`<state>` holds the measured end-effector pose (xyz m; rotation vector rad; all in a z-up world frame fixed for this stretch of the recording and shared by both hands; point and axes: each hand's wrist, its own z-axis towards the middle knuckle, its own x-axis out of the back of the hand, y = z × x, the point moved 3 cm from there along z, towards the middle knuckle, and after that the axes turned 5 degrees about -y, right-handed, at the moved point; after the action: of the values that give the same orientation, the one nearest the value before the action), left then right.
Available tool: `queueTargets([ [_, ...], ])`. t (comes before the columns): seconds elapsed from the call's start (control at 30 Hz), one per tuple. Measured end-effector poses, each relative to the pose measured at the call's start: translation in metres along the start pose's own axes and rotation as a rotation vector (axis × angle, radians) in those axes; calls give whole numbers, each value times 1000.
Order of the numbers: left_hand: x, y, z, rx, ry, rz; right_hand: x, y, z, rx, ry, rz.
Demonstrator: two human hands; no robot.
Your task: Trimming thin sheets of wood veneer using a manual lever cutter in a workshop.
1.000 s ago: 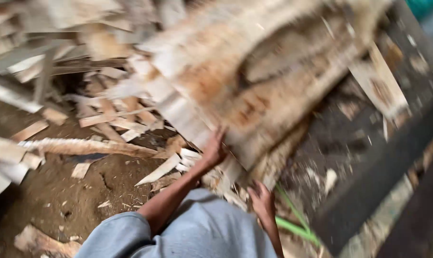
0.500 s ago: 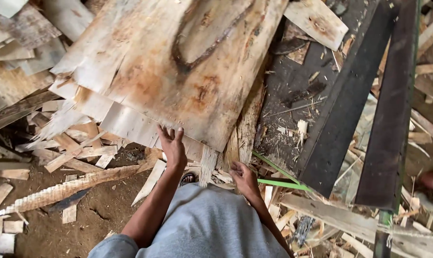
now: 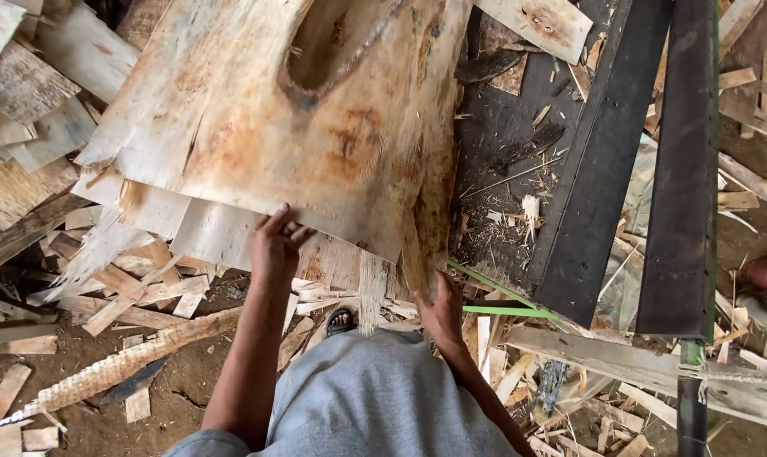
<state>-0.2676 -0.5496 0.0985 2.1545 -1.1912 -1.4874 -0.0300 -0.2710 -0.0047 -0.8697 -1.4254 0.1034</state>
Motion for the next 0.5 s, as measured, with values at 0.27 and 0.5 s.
queueTargets([
  [0.27,-18,47,16,-179,-71,-102,7,-18,2,-81,-111,15],
  [0.5,-44,62,8,-161,-172,-286,65,-133,26,-10,-352,856],
])
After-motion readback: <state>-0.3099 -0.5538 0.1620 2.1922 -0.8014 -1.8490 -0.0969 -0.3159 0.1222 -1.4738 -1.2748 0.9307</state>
